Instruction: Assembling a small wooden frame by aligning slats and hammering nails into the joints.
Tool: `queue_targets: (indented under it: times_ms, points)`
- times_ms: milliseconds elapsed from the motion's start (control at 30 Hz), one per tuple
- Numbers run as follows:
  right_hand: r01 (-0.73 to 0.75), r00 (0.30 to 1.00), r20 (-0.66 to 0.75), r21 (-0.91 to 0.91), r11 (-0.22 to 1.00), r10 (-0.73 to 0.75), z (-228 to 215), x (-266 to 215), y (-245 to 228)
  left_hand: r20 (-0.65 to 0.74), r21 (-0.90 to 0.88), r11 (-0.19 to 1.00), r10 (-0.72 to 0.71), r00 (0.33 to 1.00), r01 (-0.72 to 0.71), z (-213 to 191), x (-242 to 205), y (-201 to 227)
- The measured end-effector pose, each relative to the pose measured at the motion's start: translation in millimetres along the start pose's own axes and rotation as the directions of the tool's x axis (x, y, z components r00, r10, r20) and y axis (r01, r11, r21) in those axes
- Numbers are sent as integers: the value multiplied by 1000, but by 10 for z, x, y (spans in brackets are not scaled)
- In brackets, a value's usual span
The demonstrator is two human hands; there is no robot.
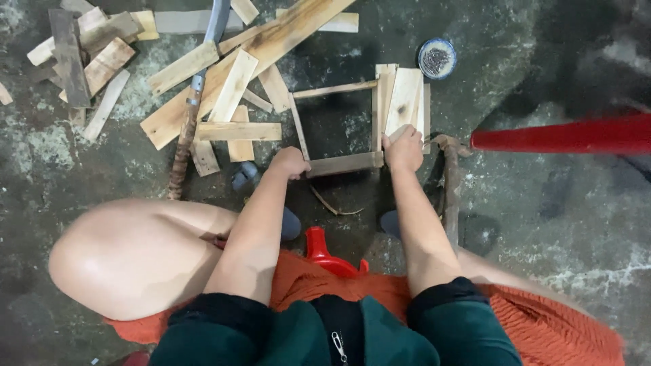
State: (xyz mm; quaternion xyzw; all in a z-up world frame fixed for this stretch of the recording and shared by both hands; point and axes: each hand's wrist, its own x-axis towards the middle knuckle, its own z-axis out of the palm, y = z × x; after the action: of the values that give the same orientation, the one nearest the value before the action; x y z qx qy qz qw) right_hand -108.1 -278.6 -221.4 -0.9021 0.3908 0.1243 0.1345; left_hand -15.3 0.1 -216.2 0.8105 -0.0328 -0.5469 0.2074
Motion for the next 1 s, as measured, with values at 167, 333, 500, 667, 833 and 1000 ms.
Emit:
queue_targets:
  times_ms: [167,333,500,667,833,1000]
  points:
    - [-45,996,78,-81,996,52,96,266,9,10,-19,1000,25,1000,-25,-27,73,-43]
    - [-53,990,134,101,993,39,-54,518,237,63,-34,999,-37,997,40,-57,214,-124]
    - [337,939,52,65,939,-341,-912,229,-349,-139,-112,992,-76,987,61,-444,-136,16]
    - [694,710,118,-280,663,-694,-577,482,-796,-497,-338,934,-73,865,-115,-322,507,-270]
    - [769,583,91,-382,513,-807,-152,738,-893,-583,-374,879,27,812,-298,-219,631,-201]
    - [787,545,40,-369,495,-837,-111,777,-813,-652,-270,924,32,758,-271,-286,453,44]
